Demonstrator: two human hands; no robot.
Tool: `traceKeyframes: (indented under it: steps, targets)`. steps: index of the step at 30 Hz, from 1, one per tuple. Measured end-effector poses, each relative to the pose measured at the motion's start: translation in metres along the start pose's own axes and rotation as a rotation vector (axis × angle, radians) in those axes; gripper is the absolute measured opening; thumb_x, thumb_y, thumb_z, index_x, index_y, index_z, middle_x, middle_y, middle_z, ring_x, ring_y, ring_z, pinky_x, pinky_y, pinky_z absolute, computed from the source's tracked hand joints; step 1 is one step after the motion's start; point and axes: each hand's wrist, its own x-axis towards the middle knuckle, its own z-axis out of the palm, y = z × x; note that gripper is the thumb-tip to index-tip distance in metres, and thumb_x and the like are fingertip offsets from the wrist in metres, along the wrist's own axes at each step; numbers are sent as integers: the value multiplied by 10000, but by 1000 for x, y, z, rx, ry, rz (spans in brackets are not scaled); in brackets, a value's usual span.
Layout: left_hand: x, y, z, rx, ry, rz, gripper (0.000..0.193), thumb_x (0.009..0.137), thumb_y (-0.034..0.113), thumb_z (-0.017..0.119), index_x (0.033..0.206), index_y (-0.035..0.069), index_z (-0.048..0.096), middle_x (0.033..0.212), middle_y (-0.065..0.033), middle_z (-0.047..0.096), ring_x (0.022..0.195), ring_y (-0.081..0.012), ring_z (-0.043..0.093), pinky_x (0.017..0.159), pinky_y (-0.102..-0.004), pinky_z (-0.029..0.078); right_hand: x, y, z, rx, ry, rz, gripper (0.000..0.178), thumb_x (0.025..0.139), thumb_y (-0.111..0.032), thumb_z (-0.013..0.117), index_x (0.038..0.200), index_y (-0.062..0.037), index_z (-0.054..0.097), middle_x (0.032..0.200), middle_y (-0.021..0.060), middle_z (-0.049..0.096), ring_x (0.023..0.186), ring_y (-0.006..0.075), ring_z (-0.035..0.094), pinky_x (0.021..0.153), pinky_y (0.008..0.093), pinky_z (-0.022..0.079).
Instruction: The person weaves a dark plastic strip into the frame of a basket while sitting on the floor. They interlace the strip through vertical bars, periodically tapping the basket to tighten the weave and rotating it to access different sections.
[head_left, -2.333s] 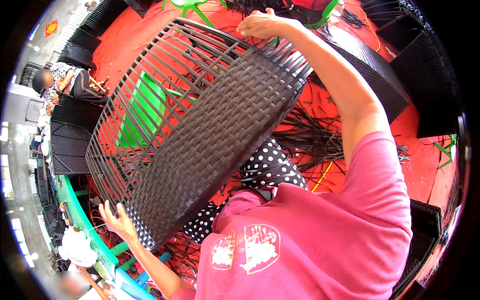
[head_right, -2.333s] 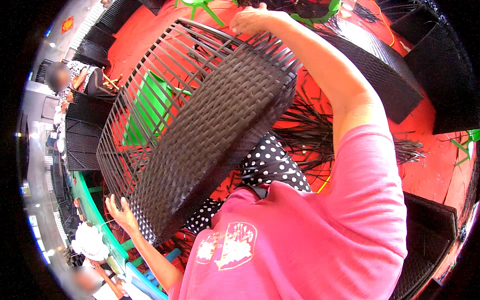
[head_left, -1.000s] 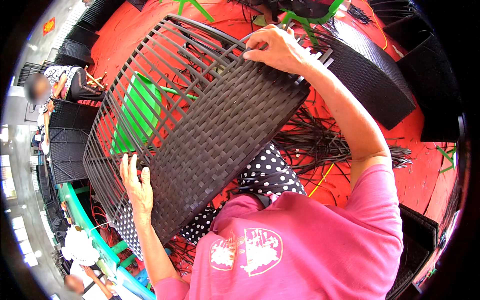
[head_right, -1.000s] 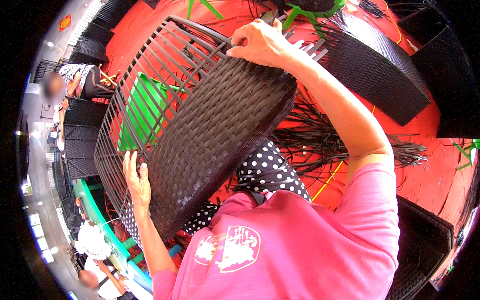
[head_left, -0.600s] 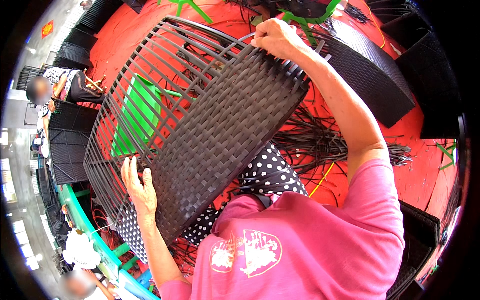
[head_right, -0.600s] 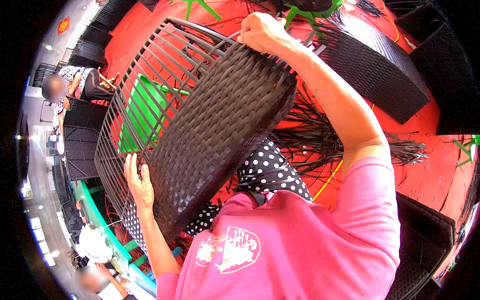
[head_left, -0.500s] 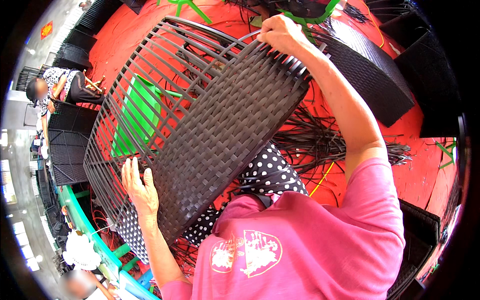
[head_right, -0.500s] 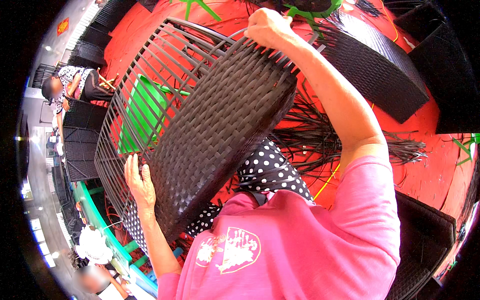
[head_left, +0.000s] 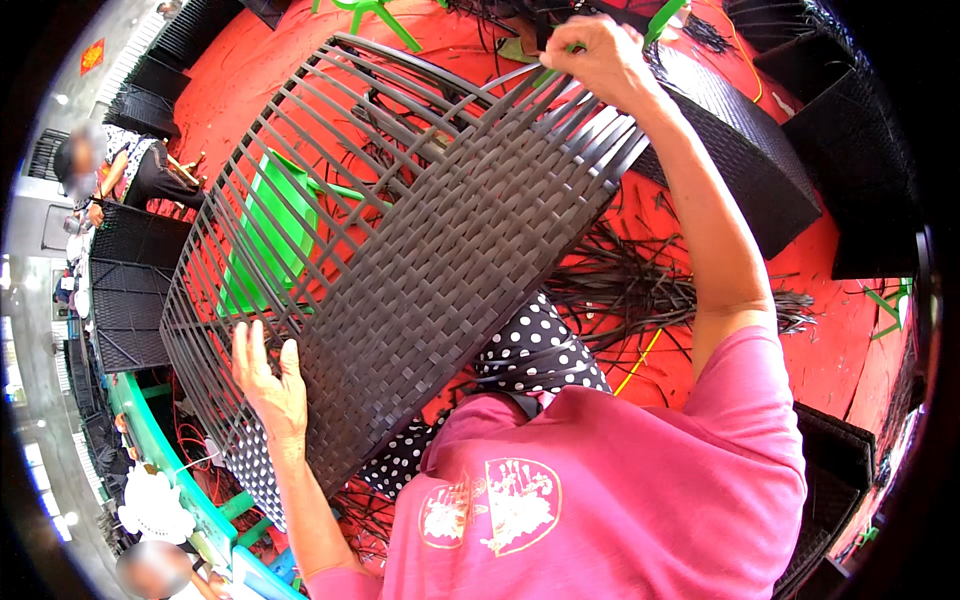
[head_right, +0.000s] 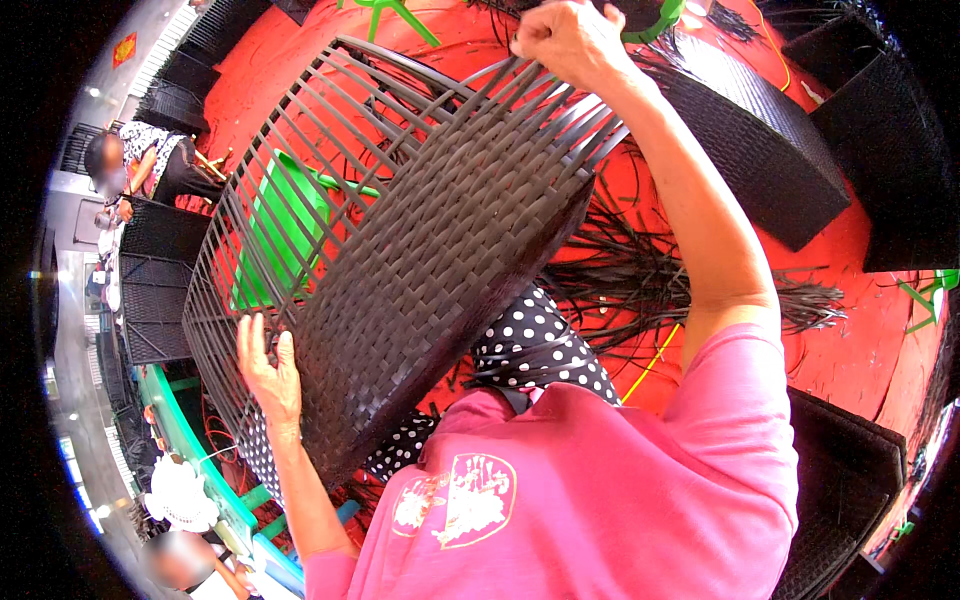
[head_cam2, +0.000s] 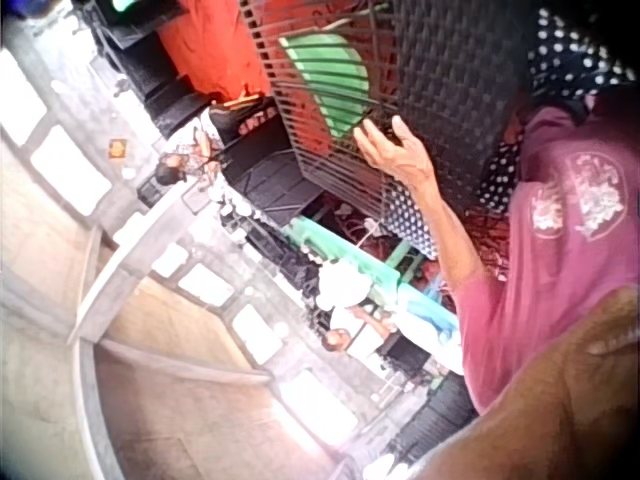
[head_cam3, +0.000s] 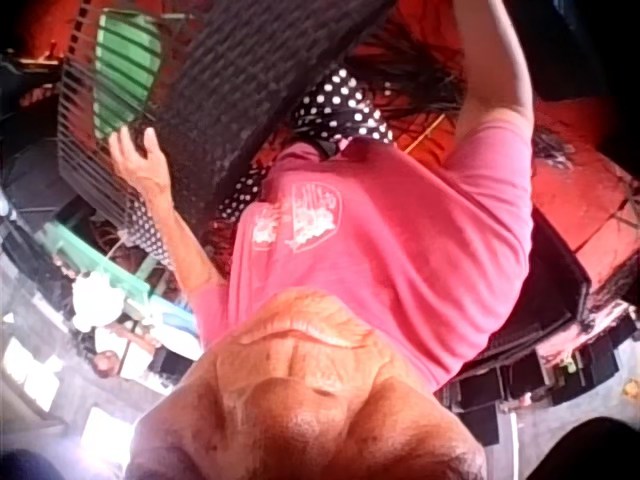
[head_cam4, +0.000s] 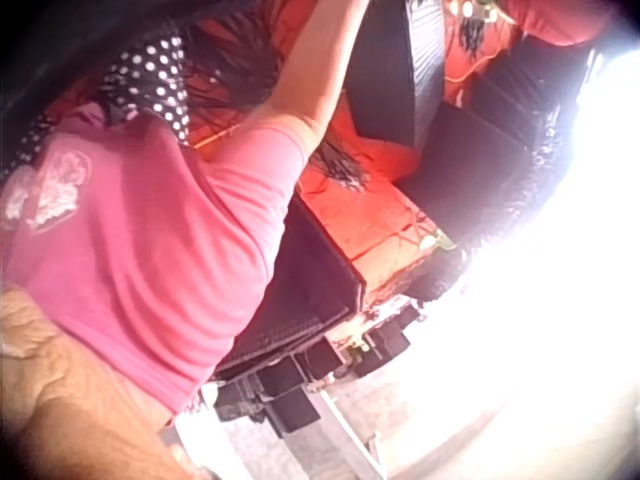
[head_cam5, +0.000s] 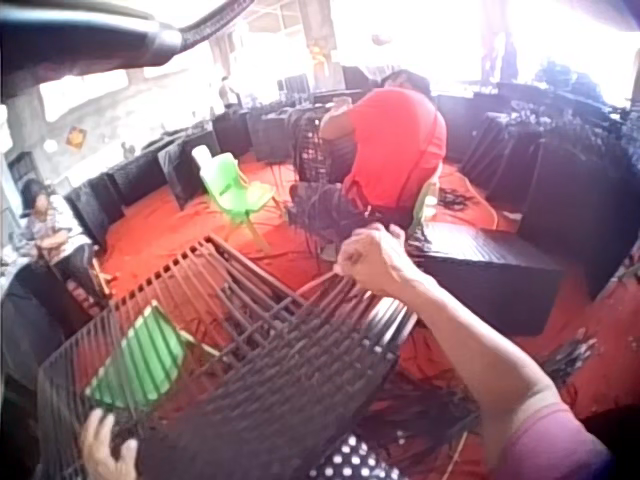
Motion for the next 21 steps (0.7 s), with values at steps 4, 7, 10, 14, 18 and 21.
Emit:
traceKeyframes:
  steps: [4, 7, 10, 14, 18, 21]
  targets:
    - [73, 71, -32, -284, 80, 239, 245, 861, 26, 545, 1102, 0, 583, 1208, -158, 543, 1109, -298, 535, 965, -375, 397, 19, -55, -38, 427, -104, 75, 165, 804, -165, 587, 740, -14, 597, 667, 53, 588, 655, 148, 580, 586, 306, 456]
    - [135, 128, -30, -544, -3, 389, 191, 883, 85, 545, 1040, 5, 619, 1095, -120, 610, 1057, -220, 567, 912, -313, 421, 28, -96, -63, 617, -250, 252, 144, 816, -120, 560, 737, -4, 595, 635, 62, 597, 644, 156, 614, 560, 304, 470]
    - [180, 172, 3, -744, -153, 331, 188, 874, 136, 566, 988, 8, 642, 802, -84, 658, 712, -120, 577, 677, -271, 450, 29, -77, -35, 589, -226, 225, 141, 807, -120, 568, 819, 15, 607, 692, 90, 615, 677, 167, 606, 603, 302, 472]
    - [200, 202, 53, -794, -347, 409, 188, 880, 125, 549, 985, 6, 650, 803, -45, 652, 712, -90, 587, 619, -244, 466, 15, -42, -14, 252, -322, 138, 189, 782, -169, 601, 882, -8, 603, 767, 118, 615, 736, 228, 612, 679, 336, 468]
    - [203, 224, 95, -717, -384, 485, 197, 834, 120, 580, 976, 1, 649, 764, -52, 637, 696, -85, 577, 655, -242, 452, 0, -21, 8, 3, -228, 62, 194, 763, -169, 598, 895, -32, 631, 818, 141, 635, 839, 307, 613, 759, 395, 462]
    - [211, 235, 105, -758, -440, 387, 205, 851, 150, 581, 979, 7, 652, 770, -27, 631, 681, -81, 545, 656, -242, 446, 2, -22, 12, 64, -325, 76, 220, 676, -102, 545, 861, -54, 657, 836, 170, 643, 881, 348, 600, 751, 446, 468]
